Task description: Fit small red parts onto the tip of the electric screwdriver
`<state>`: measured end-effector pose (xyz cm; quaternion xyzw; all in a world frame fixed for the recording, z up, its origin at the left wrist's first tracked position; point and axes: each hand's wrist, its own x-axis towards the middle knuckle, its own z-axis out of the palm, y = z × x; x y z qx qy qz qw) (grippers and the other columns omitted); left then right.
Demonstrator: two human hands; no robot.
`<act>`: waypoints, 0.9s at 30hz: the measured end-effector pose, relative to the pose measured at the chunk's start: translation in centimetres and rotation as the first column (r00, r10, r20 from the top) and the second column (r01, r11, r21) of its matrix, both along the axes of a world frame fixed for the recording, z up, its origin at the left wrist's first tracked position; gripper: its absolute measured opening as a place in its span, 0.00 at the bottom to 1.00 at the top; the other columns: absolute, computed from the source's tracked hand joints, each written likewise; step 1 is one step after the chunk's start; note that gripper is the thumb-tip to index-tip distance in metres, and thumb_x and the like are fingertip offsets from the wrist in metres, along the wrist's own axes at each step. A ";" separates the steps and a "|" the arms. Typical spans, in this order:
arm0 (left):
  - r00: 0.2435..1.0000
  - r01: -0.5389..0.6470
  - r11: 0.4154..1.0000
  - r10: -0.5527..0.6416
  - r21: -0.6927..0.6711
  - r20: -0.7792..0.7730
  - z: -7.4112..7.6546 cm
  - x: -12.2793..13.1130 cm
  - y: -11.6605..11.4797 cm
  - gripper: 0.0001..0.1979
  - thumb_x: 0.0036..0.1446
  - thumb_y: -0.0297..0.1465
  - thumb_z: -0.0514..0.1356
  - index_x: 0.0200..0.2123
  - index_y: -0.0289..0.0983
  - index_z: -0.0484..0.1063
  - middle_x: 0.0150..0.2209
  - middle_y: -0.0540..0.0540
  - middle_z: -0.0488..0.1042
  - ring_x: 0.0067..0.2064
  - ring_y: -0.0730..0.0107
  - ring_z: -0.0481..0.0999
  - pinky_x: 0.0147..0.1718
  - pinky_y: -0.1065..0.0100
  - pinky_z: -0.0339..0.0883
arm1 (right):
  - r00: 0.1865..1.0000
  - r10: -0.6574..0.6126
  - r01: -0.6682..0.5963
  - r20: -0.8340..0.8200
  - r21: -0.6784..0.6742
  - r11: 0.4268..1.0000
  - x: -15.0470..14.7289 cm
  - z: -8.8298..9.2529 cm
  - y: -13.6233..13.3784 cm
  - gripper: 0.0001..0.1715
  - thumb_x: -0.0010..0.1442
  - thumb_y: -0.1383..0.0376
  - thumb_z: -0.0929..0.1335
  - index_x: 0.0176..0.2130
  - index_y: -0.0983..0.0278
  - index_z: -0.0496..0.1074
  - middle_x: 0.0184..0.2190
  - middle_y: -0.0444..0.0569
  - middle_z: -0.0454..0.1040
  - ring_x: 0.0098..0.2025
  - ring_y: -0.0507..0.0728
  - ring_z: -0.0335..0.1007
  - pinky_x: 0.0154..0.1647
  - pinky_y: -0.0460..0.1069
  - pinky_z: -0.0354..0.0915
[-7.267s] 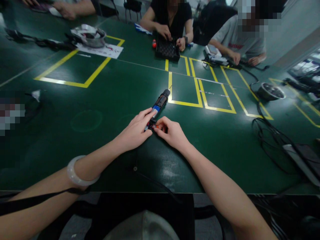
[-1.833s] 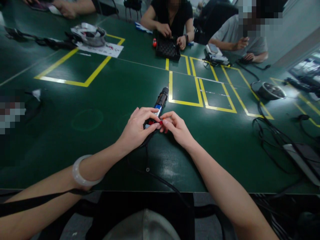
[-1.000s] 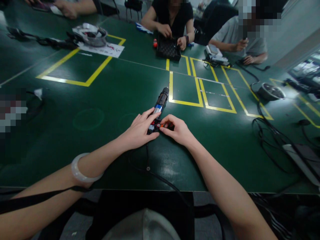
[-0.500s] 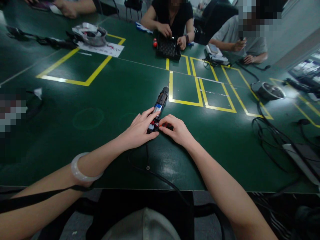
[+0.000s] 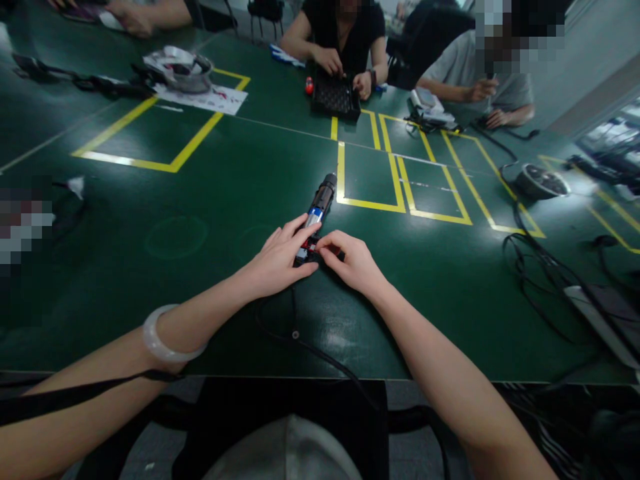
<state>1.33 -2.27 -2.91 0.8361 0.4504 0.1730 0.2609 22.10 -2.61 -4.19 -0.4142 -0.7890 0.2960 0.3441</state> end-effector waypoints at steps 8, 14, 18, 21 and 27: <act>0.985 -0.057 0.991 0.076 0.122 -0.155 0.5 1.1 0.7 0.26 0.63 0.47 0.59 0.60 0.43 0.74 0.71 0.36 0.54 0.63 0.35 0.66 0.59 0.38 0.62 | 0.998 0.015 -0.020 -0.066 -0.078 0.997 -0.1 0.2 -0.3 0.09 0.61 0.72 0.61 0.41 0.61 0.65 0.35 0.45 0.72 0.37 0.54 0.70 0.44 0.50 0.64; 0.983 -0.072 0.981 0.100 0.177 -0.155 0.5 1.0 0.9 0.21 0.61 0.43 0.60 0.55 0.43 0.75 0.68 0.39 0.58 0.59 0.42 0.69 0.56 0.43 0.68 | 0.998 -0.009 0.002 -0.067 -0.113 0.994 0.2 0.1 -0.1 0.08 0.62 0.69 0.61 0.43 0.61 0.65 0.34 0.44 0.73 0.35 0.54 0.70 0.42 0.50 0.64; 0.980 -0.065 0.980 0.098 0.186 -0.171 0.6 0.2 1.2 0.21 0.59 0.43 0.61 0.54 0.45 0.76 0.67 0.41 0.59 0.58 0.42 0.69 0.55 0.43 0.68 | 0.997 -0.028 0.020 -0.078 -0.105 0.994 0.5 0.0 0.2 0.08 0.63 0.68 0.61 0.44 0.61 0.65 0.32 0.43 0.74 0.34 0.53 0.70 0.41 0.49 0.63; 0.974 -0.064 0.979 0.104 0.194 -0.204 0.6 -1.1 1.8 0.21 0.59 0.44 0.62 0.54 0.45 0.77 0.67 0.42 0.59 0.60 0.42 0.68 0.58 0.42 0.66 | 0.996 -0.039 0.031 -0.084 -0.097 0.995 0.7 -0.1 0.4 0.09 0.64 0.68 0.61 0.44 0.62 0.67 0.31 0.43 0.74 0.33 0.53 0.70 0.40 0.48 0.62; 0.952 -0.129 0.969 0.181 0.213 -0.247 0.2 -6.2 3.9 0.24 0.58 0.48 0.62 0.55 0.46 0.76 0.68 0.41 0.58 0.64 0.42 0.65 0.62 0.41 0.62 | 0.997 -0.073 0.071 -0.015 -0.101 0.992 0.6 0.0 0.2 0.09 0.65 0.66 0.62 0.42 0.62 0.71 0.30 0.43 0.75 0.31 0.52 0.68 0.36 0.47 0.60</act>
